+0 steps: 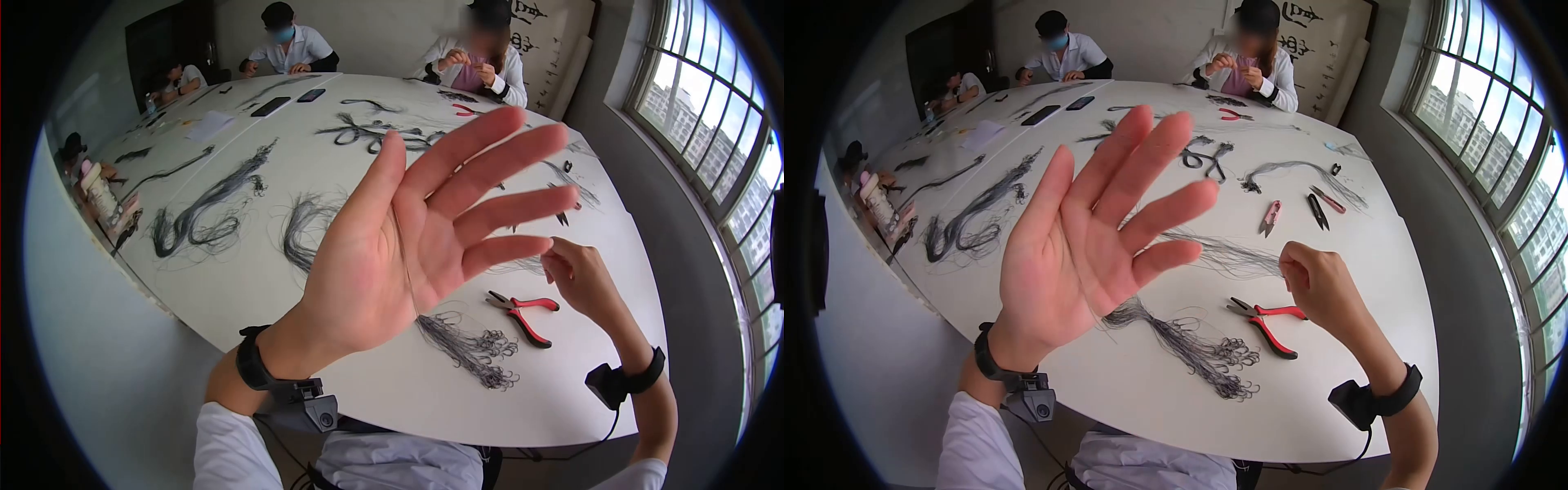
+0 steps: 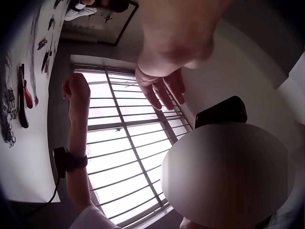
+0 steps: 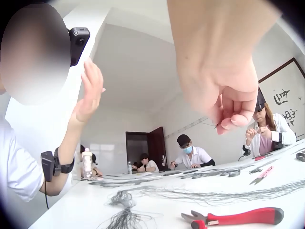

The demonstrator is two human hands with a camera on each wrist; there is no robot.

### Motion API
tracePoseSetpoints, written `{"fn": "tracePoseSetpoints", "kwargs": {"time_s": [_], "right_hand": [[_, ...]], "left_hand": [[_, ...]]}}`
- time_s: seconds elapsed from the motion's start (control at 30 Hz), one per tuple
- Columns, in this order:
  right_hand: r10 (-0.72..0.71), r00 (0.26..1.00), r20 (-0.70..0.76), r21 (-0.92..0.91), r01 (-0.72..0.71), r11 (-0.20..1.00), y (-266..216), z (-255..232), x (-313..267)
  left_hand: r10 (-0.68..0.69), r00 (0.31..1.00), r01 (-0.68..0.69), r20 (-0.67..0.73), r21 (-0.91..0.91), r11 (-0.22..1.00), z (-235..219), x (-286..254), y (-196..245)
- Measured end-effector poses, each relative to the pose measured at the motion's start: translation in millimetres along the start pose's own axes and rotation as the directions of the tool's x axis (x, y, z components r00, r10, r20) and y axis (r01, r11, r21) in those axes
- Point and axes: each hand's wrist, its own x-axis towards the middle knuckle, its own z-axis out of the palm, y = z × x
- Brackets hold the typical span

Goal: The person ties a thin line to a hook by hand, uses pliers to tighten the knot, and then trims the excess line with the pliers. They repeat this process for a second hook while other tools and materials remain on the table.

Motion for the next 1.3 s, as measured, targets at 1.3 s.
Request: {"fn": "tracePoseSetpoints", "kwargs": {"time_s": [1.3], "right_hand": [[-0.497, 0.863, -0.095, -0.008, 0.498, 0.867, -70, -40, -18]], "left_hand": [[-0.742, 0.642, 0.752, 0.192, 0.026, 0.658, 19, -40, -19]]}}
